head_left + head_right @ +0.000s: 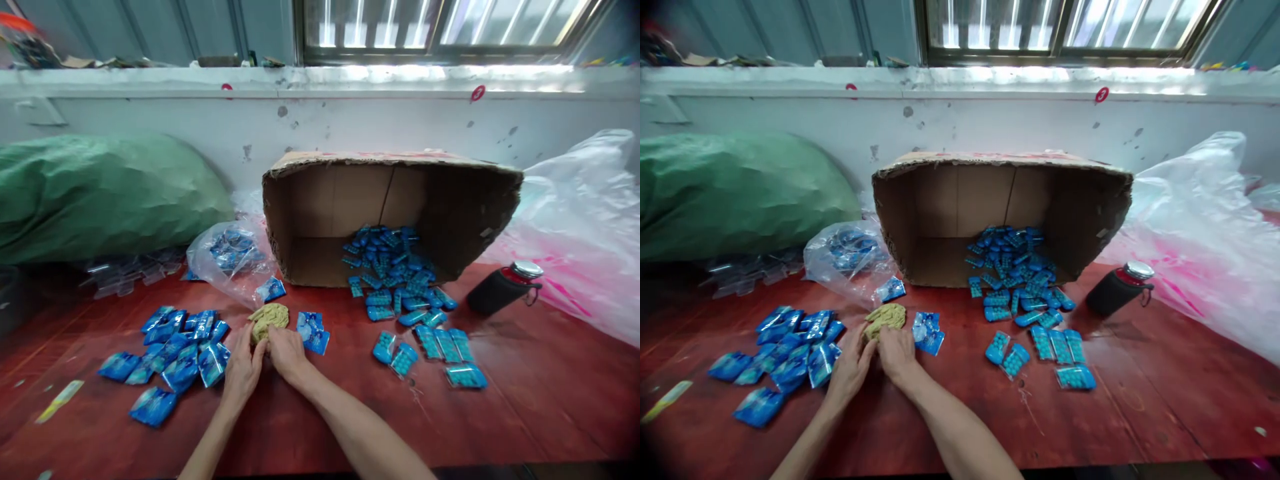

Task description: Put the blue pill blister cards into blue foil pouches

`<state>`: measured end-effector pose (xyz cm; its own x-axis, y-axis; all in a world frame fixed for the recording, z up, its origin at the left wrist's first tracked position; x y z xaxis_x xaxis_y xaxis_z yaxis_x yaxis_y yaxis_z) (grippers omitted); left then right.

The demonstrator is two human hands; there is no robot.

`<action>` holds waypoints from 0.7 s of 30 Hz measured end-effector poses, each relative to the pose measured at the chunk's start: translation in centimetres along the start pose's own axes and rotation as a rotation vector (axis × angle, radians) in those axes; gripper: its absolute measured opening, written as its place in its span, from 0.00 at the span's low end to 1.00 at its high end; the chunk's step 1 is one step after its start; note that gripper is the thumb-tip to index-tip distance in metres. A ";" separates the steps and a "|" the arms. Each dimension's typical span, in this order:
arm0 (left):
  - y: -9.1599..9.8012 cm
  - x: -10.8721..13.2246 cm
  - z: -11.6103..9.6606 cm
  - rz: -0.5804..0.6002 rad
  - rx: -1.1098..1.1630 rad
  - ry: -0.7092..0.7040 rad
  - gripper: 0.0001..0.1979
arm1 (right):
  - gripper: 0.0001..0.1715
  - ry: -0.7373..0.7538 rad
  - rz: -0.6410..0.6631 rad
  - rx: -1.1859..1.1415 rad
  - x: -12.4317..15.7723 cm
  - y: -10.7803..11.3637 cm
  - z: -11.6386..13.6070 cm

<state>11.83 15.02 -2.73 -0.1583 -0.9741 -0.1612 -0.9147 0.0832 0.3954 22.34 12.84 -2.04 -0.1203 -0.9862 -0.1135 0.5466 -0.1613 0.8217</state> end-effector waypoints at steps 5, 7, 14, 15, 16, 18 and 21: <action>-1.9 -0.7 2.0 0.109 -0.241 -0.127 0.22 | 0.11 0.098 0.017 0.007 2.2 1.0 -0.7; -1.7 -0.2 2.3 0.128 -0.375 -0.209 0.22 | 0.13 0.088 -0.015 0.035 3.6 2.6 -2.0; 0.4 -0.1 1.6 0.003 -0.696 -0.288 0.19 | 0.08 -0.162 -0.149 0.330 6.2 5.2 -8.7; 0.5 -0.1 1.5 -0.032 -0.712 -0.277 0.18 | 0.09 -0.162 -0.149 0.338 6.2 4.9 -9.0; 0.4 0.0 1.4 -0.066 -0.716 -0.268 0.18 | 0.10 -0.162 -0.152 0.346 6.3 4.7 -9.2; -0.1 0.6 1.1 -0.111 -0.689 -0.273 0.18 | 0.10 -0.162 -0.159 0.358 6.2 4.5 -9.2; -1.9 1.8 0.6 -0.077 -0.610 -0.334 0.20 | 0.06 -0.167 -0.180 0.364 6.0 4.7 -9.0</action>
Point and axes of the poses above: each hand's wrist, its own x-axis away from the middle knuckle, its own y-axis out of the back of the hand, z = x × y, the point moved 7 cm from there along -x, towards the middle knuckle, and after that the axes turned 2 degrees about -z, right-handed, at the moved point
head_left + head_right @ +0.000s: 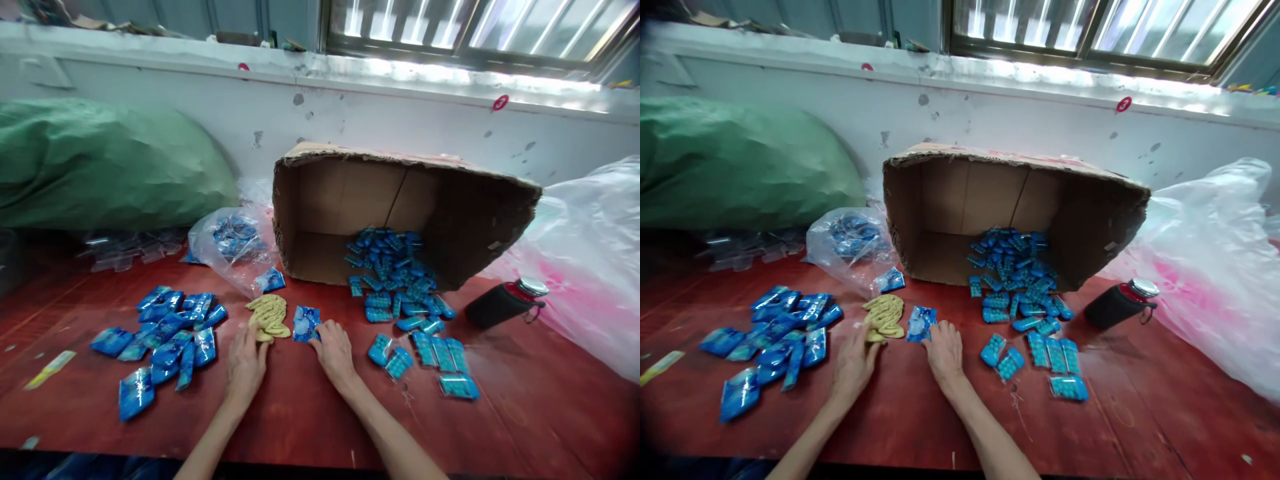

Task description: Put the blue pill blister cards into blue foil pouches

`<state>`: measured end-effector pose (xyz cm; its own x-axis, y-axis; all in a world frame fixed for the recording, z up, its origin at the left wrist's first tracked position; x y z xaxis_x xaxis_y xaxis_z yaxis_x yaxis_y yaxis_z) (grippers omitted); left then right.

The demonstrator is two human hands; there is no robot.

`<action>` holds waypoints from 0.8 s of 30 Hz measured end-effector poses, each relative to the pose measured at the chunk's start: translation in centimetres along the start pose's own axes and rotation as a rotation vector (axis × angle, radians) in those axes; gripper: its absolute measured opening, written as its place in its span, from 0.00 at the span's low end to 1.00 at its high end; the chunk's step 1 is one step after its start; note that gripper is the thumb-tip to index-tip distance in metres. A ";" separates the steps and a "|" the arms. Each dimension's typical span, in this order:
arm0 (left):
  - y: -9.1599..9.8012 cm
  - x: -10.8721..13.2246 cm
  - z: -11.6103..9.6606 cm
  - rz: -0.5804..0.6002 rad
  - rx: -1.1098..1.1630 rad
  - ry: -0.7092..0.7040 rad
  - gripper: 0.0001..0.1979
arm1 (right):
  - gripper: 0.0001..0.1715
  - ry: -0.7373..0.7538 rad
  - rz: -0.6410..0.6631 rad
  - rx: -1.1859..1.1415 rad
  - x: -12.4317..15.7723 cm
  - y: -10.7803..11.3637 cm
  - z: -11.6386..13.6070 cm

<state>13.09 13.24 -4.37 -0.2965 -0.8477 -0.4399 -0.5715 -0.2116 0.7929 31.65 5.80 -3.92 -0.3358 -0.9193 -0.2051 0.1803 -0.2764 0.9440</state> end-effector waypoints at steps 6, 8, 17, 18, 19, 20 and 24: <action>-0.5 -0.1 -1.1 -0.008 0.144 0.057 0.12 | 0.04 -0.013 -0.028 -0.003 -1.0 -0.2 -0.3; -0.2 -0.4 -1.9 -0.049 0.152 0.069 0.11 | 0.06 0.003 -0.040 -0.015 -1.2 0.0 -0.4; -2.8 2.9 -6.3 0.194 1.003 0.733 0.23 | 0.08 0.064 -0.150 -0.262 2.0 4.6 1.3; -3.3 3.2 -6.7 0.265 1.086 0.786 0.21 | 0.08 0.072 -0.149 -0.336 2.4 4.6 1.6; -3.7 3.3 -7.0 0.309 1.145 0.810 0.18 | 0.08 0.074 -0.146 -0.412 2.7 4.5 1.8; -3.8 3.3 -7.1 0.332 1.181 0.818 0.16 | 0.08 0.064 -0.146 -0.498 2.8 4.3 1.8; -3.7 3.4 -6.7 0.310 1.198 0.843 0.14 | 0.18 -0.120 -0.058 -0.961 2.2 1.8 0.2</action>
Point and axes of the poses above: each hand's wrist, its own x-axis away from the middle knuckle, its own y-axis out of the back of the hand, z = x × y, the point moved 7 cm from there along -x, towards the middle knuckle, and after that the axes turned 2 degrees about -z, right-handed, at the moved point
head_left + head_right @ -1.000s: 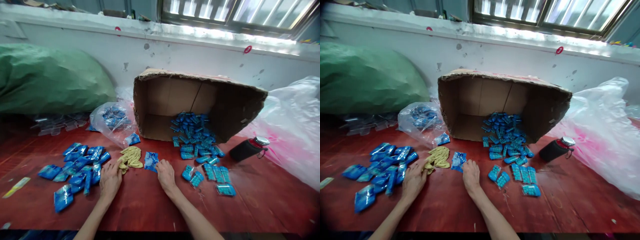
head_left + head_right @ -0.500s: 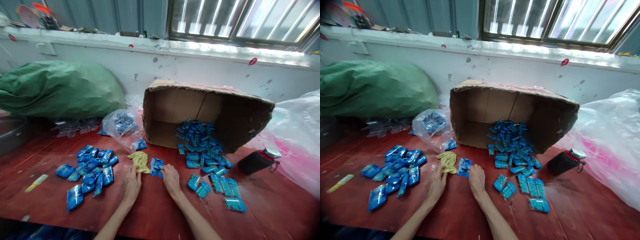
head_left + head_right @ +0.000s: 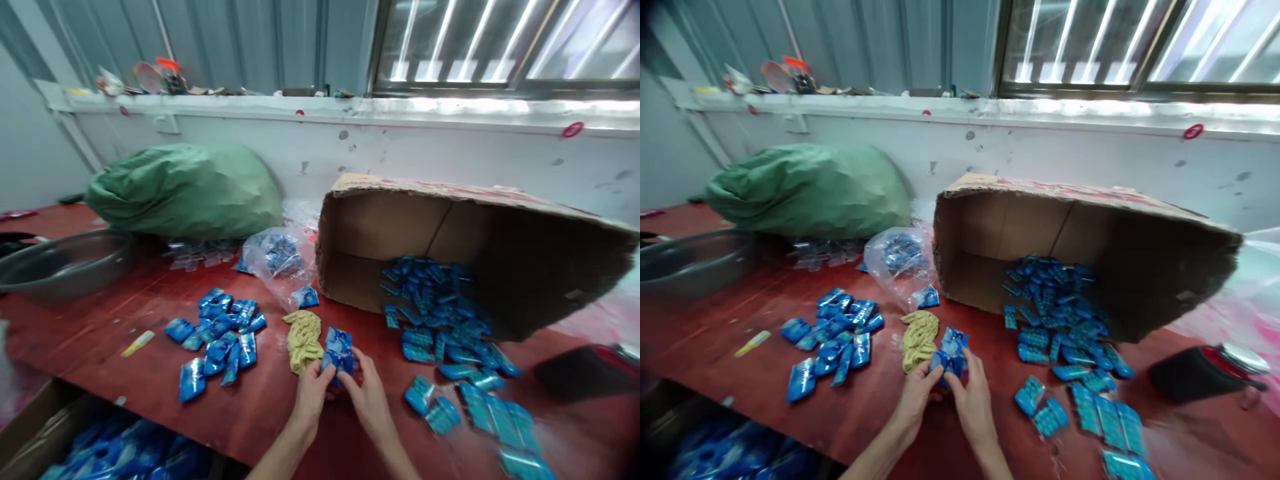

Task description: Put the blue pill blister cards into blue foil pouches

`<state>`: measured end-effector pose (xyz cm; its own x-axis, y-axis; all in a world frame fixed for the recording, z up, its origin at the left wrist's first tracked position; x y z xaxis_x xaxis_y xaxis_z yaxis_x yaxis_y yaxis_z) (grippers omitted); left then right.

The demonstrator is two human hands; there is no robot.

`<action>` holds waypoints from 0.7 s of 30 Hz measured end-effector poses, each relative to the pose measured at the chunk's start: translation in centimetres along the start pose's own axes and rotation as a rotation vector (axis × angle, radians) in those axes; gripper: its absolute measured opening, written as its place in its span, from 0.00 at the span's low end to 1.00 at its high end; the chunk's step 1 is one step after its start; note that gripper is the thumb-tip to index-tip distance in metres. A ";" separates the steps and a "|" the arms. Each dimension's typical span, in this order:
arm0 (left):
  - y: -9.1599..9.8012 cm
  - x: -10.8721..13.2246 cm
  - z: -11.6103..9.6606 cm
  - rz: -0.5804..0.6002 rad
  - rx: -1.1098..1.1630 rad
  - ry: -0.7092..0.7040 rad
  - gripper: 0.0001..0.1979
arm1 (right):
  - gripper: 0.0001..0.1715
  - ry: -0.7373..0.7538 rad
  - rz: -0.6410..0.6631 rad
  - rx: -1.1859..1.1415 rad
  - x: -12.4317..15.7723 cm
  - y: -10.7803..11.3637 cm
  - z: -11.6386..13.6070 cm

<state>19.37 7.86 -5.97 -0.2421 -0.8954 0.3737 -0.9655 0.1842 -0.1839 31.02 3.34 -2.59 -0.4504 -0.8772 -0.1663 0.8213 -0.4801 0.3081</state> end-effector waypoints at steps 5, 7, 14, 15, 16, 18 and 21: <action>0.4 -0.3 0.2 -0.065 0.010 -0.032 0.13 | 0.19 -0.310 0.177 -0.382 -0.7 -2.4 -3.4; 0.6 -0.6 0.4 -0.090 0.018 -0.036 0.13 | 0.20 -0.314 0.127 -0.361 -0.5 -2.5 -3.4; 0.2 -1.6 1.9 -0.017 0.087 0.076 0.15 | 0.23 -0.219 -0.043 -0.081 -0.9 -1.6 -3.1; 0.0 -1.6 2.0 0.012 0.105 0.101 0.16 | 0.23 -0.210 -0.059 -0.060 -1.2 -1.4 -3.3; -0.1 -1.5 2.0 0.039 0.122 0.126 0.16 | 0.23 -0.199 -0.072 -0.040 -1.4 -1.3 -3.4; -0.2 -1.4 2.0 0.078 0.150 0.171 0.16 | 0.23 -0.181 -0.086 -0.009 -1.8 -1.3 -3.5; 0.1 -1.1 1.9 0.098 0.174 0.211 0.15 | 0.22 -0.166 -0.081 0.028 -1.9 -1.6 -3.4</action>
Point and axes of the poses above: each hand's wrist, its own x-axis away from the middle knuckle, its own y-axis out of the back of the hand, z = x × y, the point moved 7 cm from there along -x, towards the middle knuckle, and after that the axes turned 2 degrees about -z, right-handed, at the moved point
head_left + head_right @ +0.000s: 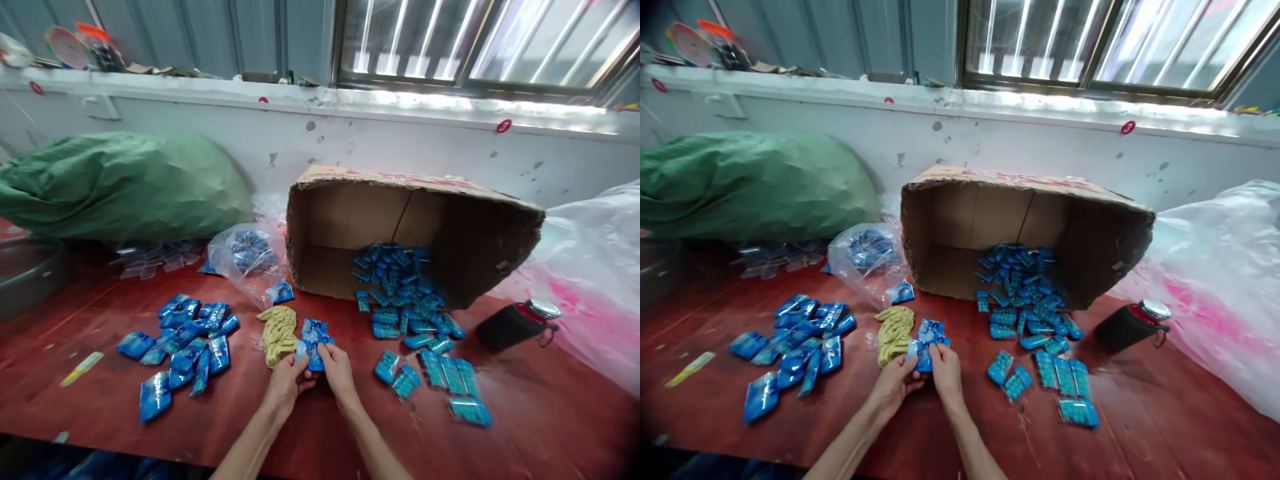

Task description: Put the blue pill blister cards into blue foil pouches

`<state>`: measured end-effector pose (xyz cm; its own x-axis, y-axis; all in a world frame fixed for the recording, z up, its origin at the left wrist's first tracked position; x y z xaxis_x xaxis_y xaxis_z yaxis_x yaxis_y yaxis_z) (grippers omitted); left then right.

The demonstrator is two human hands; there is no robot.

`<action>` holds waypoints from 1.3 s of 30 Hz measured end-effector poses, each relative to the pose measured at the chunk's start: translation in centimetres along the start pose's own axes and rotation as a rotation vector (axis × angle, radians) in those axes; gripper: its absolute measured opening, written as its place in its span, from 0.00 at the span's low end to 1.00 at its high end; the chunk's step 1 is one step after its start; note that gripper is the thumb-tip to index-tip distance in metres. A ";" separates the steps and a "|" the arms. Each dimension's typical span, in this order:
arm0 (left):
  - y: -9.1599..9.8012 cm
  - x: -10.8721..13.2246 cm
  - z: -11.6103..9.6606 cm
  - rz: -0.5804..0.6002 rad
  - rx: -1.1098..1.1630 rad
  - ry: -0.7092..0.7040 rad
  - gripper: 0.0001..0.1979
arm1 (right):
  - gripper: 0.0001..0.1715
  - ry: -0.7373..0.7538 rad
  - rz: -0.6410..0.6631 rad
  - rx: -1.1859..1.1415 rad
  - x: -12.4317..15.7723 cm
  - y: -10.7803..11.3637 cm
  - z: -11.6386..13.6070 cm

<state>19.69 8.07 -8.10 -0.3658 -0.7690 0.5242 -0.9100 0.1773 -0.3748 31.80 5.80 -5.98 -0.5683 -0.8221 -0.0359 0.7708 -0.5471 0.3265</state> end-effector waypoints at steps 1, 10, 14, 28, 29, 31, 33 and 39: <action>0.2 0.1 0.0 -0.001 0.005 0.006 0.15 | 0.22 0.003 0.002 0.016 0.0 0.0 0.1; 2.0 1.5 -0.9 -0.091 0.052 0.021 0.15 | 0.13 0.011 -0.063 0.372 -0.2 2.3 1.3; 2.5 2.1 -1.1 -0.117 0.069 0.005 0.14 | 0.12 -0.006 -0.067 0.503 0.3 2.9 1.8; 0.0 1.5 -1.6 -0.095 -0.094 -0.132 0.17 | 0.14 -0.233 0.142 -0.436 2.6 0.1 2.1; -0.1 1.5 -1.7 -0.105 -0.081 -0.135 0.17 | 0.14 -0.233 0.125 -0.444 2.6 0.0 2.0; -0.4 1.6 -1.9 -0.128 -0.047 -0.143 0.16 | 0.14 -0.230 0.092 -0.445 2.6 -0.2 1.8; -0.7 1.6 -2.0 -0.134 -0.038 -0.143 0.16 | 0.13 -0.220 0.055 -0.424 2.6 -0.1 1.6; -1.4 1.4 -1.9 -0.117 -0.106 -0.118 0.16 | 0.12 -0.157 -0.068 -0.260 3.1 0.8 1.6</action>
<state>20.06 7.93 -5.45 -0.2361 -0.8537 0.4641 -0.9628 0.1408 -0.2307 30.15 3.06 -4.35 -0.6430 -0.7588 0.1040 0.7658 -0.6387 0.0746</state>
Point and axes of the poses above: each hand's wrist, its own x-axis away from the middle knuckle, its own y-axis out of the back of the hand, z = x × y, the point moved 7 cm from there along -x, towards the middle knuckle, and after that the axes turned 2 degrees about -z, right-handed, at the moved point
